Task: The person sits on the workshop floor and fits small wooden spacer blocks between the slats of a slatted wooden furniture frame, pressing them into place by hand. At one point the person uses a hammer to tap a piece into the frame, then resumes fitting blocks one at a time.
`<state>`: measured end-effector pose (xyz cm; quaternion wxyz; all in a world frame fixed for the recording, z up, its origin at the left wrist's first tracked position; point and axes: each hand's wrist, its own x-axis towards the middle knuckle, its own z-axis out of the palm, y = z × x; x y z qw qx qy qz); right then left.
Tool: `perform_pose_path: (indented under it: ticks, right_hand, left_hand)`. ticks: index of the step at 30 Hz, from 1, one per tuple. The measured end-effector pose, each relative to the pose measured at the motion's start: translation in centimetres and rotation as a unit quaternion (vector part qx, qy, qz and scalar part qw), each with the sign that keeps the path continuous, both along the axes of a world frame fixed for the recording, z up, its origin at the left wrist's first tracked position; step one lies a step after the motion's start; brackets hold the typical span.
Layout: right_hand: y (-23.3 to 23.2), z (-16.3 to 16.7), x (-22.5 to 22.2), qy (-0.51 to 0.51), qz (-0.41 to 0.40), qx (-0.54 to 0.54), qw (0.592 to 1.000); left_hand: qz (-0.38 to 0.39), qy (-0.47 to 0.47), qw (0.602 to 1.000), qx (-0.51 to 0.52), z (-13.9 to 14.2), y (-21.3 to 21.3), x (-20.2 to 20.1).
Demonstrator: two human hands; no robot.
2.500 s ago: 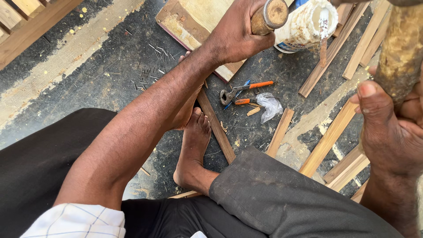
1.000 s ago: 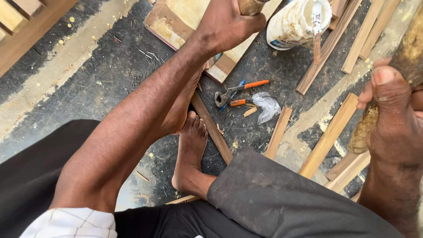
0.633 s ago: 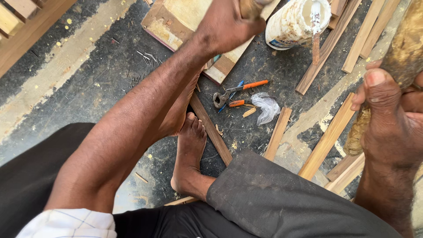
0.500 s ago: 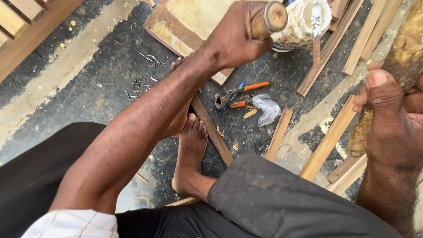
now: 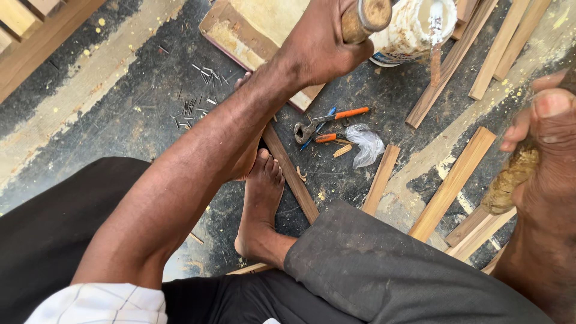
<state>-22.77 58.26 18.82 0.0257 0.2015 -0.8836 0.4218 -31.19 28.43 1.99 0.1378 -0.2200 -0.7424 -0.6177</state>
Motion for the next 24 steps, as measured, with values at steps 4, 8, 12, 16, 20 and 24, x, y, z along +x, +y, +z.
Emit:
perform_pose_path:
  ticks: [4, 8, 12, 16, 20, 24]
  right_hand:
    - [-3.4, 0.5, -0.4, 0.114, 0.089, 0.144, 0.979]
    - [-3.6, 0.7, -1.2, 0.11, 0.076, 0.217, 0.967]
    - [-3.2, 0.7, -0.7, 0.141, 0.023, 0.405, 0.903]
    - [-4.4, 1.5, 0.9, 0.078, 0.031, 0.054, 0.995]
    - [-5.5, 2.4, 2.3, 0.052, -0.007, -0.005, 0.999]
    - [-4.9, 2.5, 1.1, 0.065, 0.04, 0.077, 0.994]
  left_hand:
    - [-0.011, 0.015, 1.0, 0.006, 0.2, -0.2, 0.3]
    - [-0.023, 0.021, 0.999, 0.02, 0.4, -0.3, 0.6]
    - [-0.016, -0.035, 0.999, 0.013, 1.0, -0.1, 0.9]
    - [-0.043, -0.031, 0.998, 0.032, 1.5, -0.2, 1.3]
    - [-0.033, 0.008, 0.999, 0.018, 1.1, -0.5, 1.9]
    - [-0.044, -0.025, 0.998, 0.03, 0.9, -0.4, 2.2]
